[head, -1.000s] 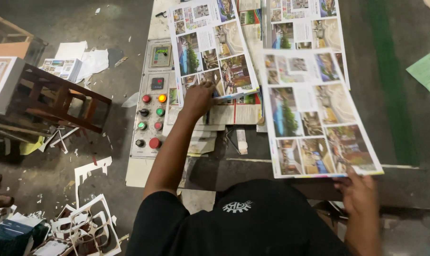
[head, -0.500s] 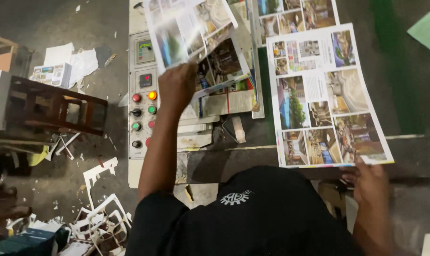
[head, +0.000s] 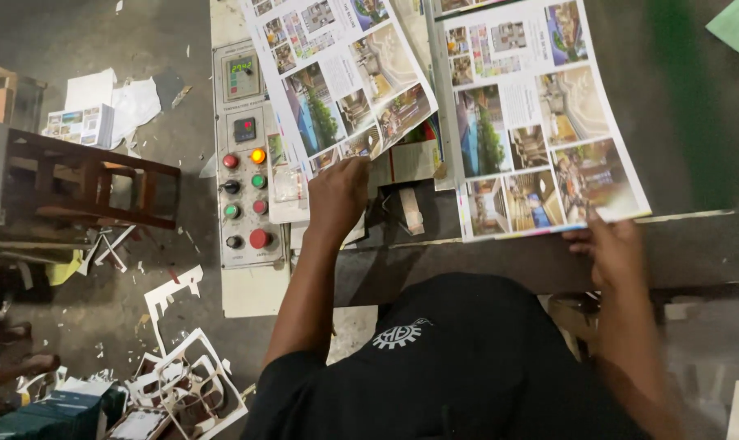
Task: The person inspects and aligns printed sheets on a machine in a print shop environment.
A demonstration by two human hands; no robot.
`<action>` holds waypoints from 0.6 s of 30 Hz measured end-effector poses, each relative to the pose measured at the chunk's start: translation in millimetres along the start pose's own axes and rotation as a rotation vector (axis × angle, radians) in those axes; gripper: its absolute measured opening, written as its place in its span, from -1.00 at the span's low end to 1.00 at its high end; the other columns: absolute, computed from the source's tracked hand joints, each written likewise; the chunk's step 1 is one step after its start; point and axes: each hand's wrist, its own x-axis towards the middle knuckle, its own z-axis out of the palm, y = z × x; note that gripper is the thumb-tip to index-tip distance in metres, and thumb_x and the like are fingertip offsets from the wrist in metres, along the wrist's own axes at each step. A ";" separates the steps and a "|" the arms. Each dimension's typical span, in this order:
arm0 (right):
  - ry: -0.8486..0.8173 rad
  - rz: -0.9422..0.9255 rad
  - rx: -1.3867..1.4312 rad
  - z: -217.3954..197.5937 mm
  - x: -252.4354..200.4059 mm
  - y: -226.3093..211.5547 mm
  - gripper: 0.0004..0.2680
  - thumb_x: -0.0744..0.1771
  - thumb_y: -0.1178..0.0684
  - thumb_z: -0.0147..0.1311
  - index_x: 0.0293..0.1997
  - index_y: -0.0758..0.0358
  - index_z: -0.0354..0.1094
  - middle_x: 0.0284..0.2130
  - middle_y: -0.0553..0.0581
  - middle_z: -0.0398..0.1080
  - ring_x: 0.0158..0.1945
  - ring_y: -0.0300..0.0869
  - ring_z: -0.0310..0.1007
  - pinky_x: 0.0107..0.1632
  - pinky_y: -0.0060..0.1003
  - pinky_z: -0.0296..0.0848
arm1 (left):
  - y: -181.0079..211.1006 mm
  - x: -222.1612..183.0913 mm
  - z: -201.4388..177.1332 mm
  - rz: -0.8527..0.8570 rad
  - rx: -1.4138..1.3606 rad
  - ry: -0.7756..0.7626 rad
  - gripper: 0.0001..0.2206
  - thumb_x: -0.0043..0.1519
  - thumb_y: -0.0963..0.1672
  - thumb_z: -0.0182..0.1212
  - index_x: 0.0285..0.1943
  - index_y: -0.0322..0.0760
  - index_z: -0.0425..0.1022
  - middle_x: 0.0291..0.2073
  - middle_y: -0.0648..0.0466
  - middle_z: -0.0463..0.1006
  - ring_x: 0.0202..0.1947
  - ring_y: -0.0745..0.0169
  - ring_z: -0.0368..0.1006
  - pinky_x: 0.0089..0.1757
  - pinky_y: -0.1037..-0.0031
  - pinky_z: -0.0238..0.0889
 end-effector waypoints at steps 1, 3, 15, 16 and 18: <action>0.002 -0.005 0.000 2.1 11.7 -0.9 -0.80 0.44 0.07 0.01 0.20 0.27 0.25 -0.16 0.16 0.47 -0.28 -0.10 0.55 -0.39 -0.31 0.47 | -0.8 0.1 1.9 0.003 -0.002 0.004 -0.94 0.28 -0.18 0.25 -0.11 -0.19 0.57 -0.27 -0.02 0.65 -0.35 -0.12 0.56 -0.32 0.17 0.39; -0.011 0.070 0.002 6.4 34.4 -2.7 -0.80 0.47 0.01 0.03 0.14 0.32 0.24 -0.17 0.19 0.48 -0.22 -0.10 0.57 -0.34 -0.27 0.48 | -2.1 -1.2 4.8 0.045 -0.036 0.032 -0.88 0.23 -0.20 0.23 -0.08 -0.20 0.57 -0.21 -0.03 0.65 -0.30 -0.09 0.58 -0.30 0.20 0.41; -0.178 0.190 -0.074 53.4 -30.3 -9.4 -0.70 0.40 -0.01 0.01 0.30 0.19 0.33 -0.10 0.25 0.54 -0.21 -0.12 0.52 -0.27 -0.27 0.48 | 60.9 -22.8 30.5 0.218 -0.203 0.017 -0.91 0.22 -0.14 0.28 -0.18 -0.27 0.57 -0.22 -0.07 0.61 -0.27 -0.05 0.57 -0.26 0.23 0.44; -0.181 0.184 -0.075 62.7 -33.7 -10.5 -0.70 0.40 -0.01 0.01 0.30 0.19 0.33 -0.10 0.25 0.54 -0.21 -0.12 0.52 -0.27 -0.27 0.48 | 70.1 -24.8 37.1 0.220 -0.201 0.022 -0.91 0.22 -0.14 0.28 -0.18 -0.27 0.57 -0.22 -0.07 0.61 -0.27 -0.05 0.57 -0.26 0.23 0.44; -0.462 0.118 0.001 80.4 -41.0 -13.2 -0.69 0.37 0.02 0.04 0.26 0.22 0.35 -0.13 0.18 0.59 -0.24 -0.14 0.53 -0.31 -0.32 0.46 | 89.5 -28.6 50.0 0.312 -0.169 -0.228 -0.90 0.16 -0.13 0.23 -0.29 -0.28 0.52 -0.29 -0.03 0.53 -0.22 -0.04 0.52 -0.21 0.19 0.40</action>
